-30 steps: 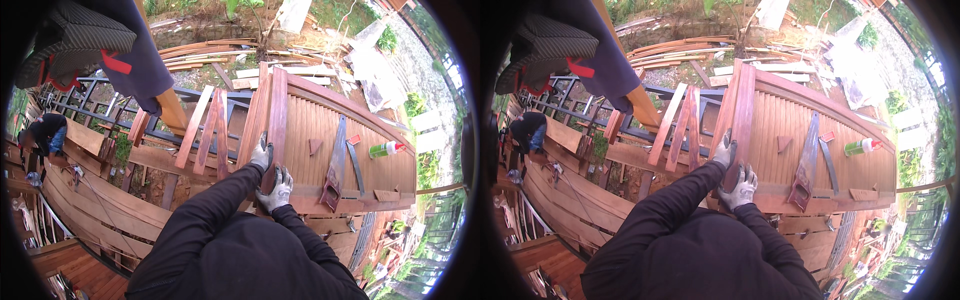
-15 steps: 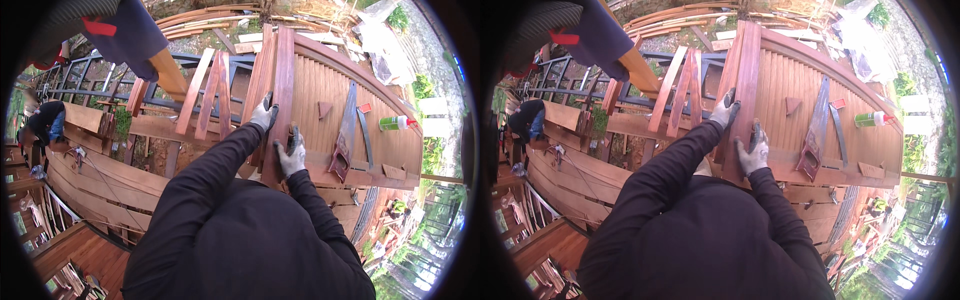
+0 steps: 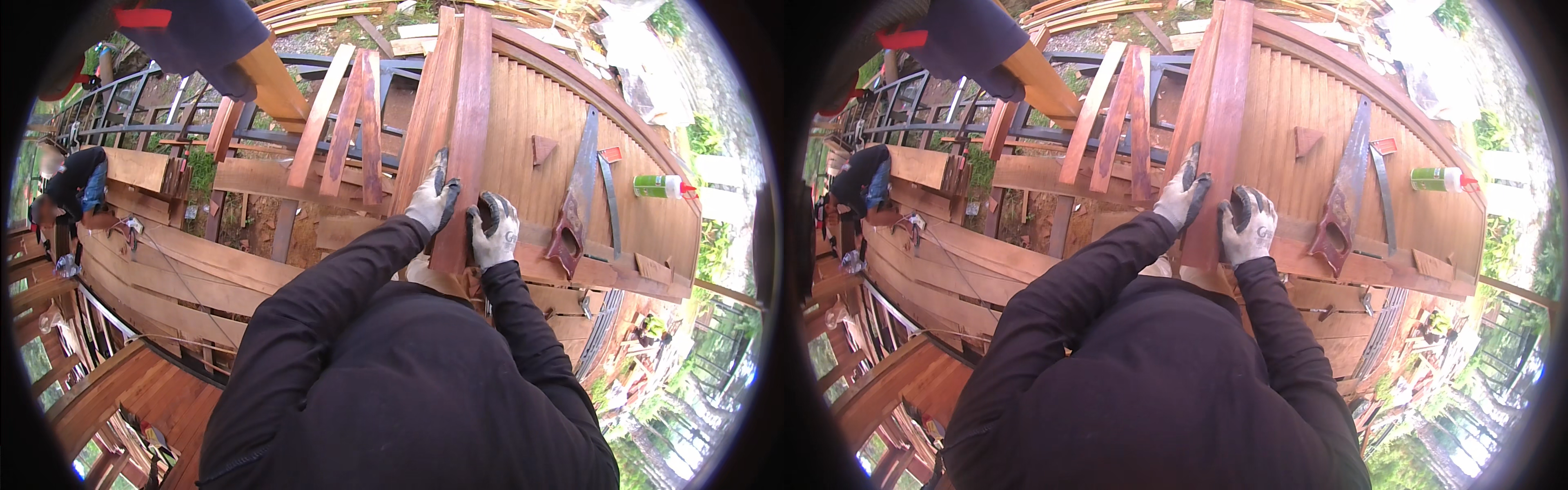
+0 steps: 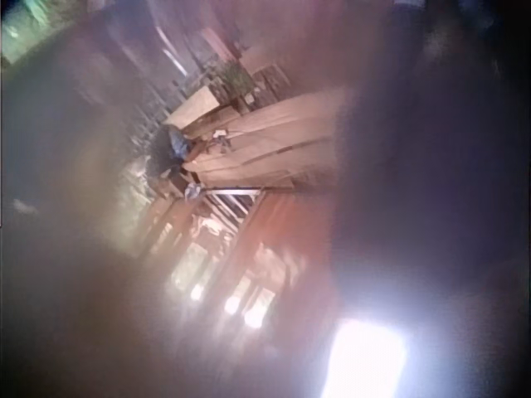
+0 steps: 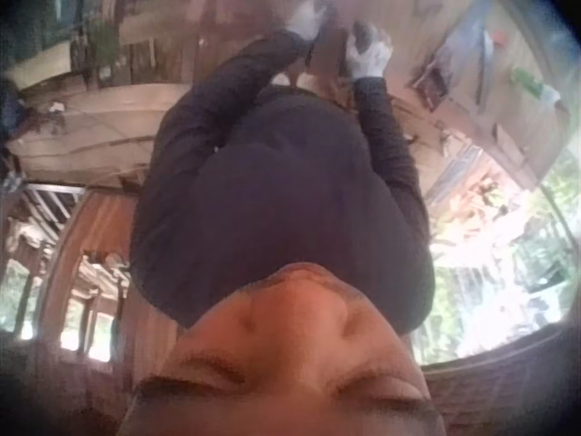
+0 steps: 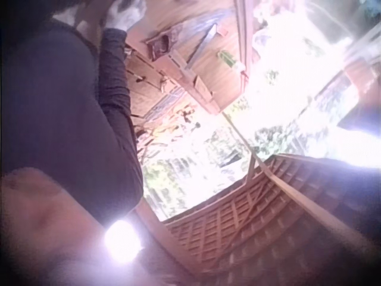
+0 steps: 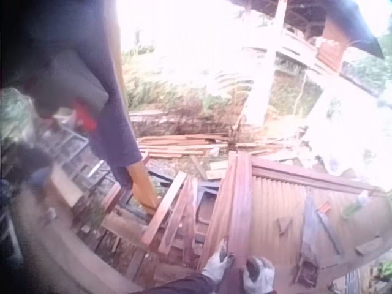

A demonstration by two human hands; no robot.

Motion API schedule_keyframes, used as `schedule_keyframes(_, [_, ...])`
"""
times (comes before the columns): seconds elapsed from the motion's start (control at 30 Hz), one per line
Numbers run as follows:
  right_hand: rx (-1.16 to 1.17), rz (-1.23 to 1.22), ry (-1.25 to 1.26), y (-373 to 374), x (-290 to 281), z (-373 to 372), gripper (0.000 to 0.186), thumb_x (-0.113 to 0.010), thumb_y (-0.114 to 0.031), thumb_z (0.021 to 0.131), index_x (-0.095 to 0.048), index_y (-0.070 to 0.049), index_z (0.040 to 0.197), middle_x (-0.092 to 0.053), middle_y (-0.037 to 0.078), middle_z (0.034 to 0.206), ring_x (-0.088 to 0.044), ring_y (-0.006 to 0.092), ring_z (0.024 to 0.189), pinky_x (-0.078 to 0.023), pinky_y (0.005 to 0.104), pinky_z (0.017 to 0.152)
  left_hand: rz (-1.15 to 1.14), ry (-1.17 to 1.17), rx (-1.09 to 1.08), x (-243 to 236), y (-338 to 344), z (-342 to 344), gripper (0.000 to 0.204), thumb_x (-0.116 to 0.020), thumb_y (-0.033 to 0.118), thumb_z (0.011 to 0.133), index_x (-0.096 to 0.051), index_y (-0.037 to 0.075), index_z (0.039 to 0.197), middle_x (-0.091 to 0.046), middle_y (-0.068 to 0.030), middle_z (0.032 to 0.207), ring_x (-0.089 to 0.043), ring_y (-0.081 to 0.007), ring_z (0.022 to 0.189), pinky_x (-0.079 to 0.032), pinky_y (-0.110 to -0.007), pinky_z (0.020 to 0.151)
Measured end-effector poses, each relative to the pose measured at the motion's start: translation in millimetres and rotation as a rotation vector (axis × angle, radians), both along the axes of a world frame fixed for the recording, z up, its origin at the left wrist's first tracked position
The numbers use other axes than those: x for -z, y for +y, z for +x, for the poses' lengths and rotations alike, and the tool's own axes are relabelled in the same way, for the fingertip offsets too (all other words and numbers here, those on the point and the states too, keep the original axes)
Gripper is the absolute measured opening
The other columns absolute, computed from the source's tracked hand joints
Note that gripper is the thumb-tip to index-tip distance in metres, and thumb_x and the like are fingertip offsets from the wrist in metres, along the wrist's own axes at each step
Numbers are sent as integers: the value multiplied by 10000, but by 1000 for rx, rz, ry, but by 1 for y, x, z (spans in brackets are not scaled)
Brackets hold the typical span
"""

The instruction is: The person uses a hand saw to cut a wooden plank on a workbench, then uses a square to measure and mark the wood. The person continues to cut and measure multiple pieces of wood.

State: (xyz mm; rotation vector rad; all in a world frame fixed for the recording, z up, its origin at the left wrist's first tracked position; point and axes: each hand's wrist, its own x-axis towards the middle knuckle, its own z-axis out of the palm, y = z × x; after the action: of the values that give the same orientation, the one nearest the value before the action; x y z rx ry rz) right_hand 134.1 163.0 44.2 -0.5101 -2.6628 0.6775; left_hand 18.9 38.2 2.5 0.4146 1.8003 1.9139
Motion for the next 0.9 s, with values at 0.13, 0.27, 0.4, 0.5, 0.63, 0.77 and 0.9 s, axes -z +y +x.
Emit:
schedule_keyframes(0.13, [-19, -14, -11, 3, 0, 2, 370, -731, -223, 838, -652, -93, 1175, -650, 143, 1159, -581, 341, 1121, -421, 469, 992, -15, -18, -57, -6, 4, 6, 675, -575, 211, 982, -279, -10, 1547, -446, -199, 1514, -463, -224, 1354, -352, -311, 1117])
schedule_keyframes(0.27, [-37, -59, 15, 6, 4, 4, 339, -722, -159, 838, -670, -78, 1163, -663, 155, 1128, -596, 353, 1089, -448, 460, 967, -23, -10, -84, 1, 10, 10, 665, -562, 179, 983, -271, -10, 1550, -427, -201, 1525, -432, -224, 1378, -327, -311, 1135])
schedule_keyframes(0.4, [-61, -73, 2, 8, 3, 6, 311, -698, -112, 864, -676, -32, 1164, -673, 165, 1133, -607, 356, 1073, -465, 448, 967, -15, 18, -109, 3, 15, 12, 656, -545, 108, 977, -257, -16, 1553, -370, -202, 1559, -351, -221, 1435, -265, -304, 1170])
schedule_keyframes(0.5, [-63, -126, -13, 12, 9, 7, 294, -707, -125, 919, -672, 33, 1165, -652, 179, 1178, -626, 286, 1107, -477, 368, 998, -1, 0, -104, 7, 17, 11, 667, -543, 98, 973, -242, -13, 1558, -335, -204, 1578, -310, -234, 1464, -249, -304, 1181])
schedule_keyframes(0.63, [-59, -184, 20, 12, 10, 7, 294, -706, -97, 898, -671, 24, 1164, -653, 171, 1179, -623, 285, 1100, -479, 375, 986, -17, 30, -85, 12, 18, 11, 650, -520, 153, 973, -252, -10, 1543, -286, -250, 1586, -247, -361, 1495, -210, -365, 1217])
schedule_keyframes(0.77, [-55, -201, 85, 16, 21, 9, 302, -714, -63, 843, -683, -14, 1139, -674, 169, 1150, -623, 345, 1061, -484, 425, 955, 11, -2, -58, 11, 16, 9, 654, -535, 138, 986, -243, -27, 1548, -316, -216, 1586, -294, -272, 1477, -239, -324, 1196])
schedule_keyframes(0.9, [-87, -87, 68, 14, 15, 7, 309, -718, -92, 840, -684, -40, 1143, -678, 159, 1124, -618, 351, 1051, -481, 442, 944, 25, -22, -63, 2, 9, 8, 647, -554, 137, 991, -264, -39, 1542, -380, -200, 1559, -373, -228, 1430, -289, -306, 1163])
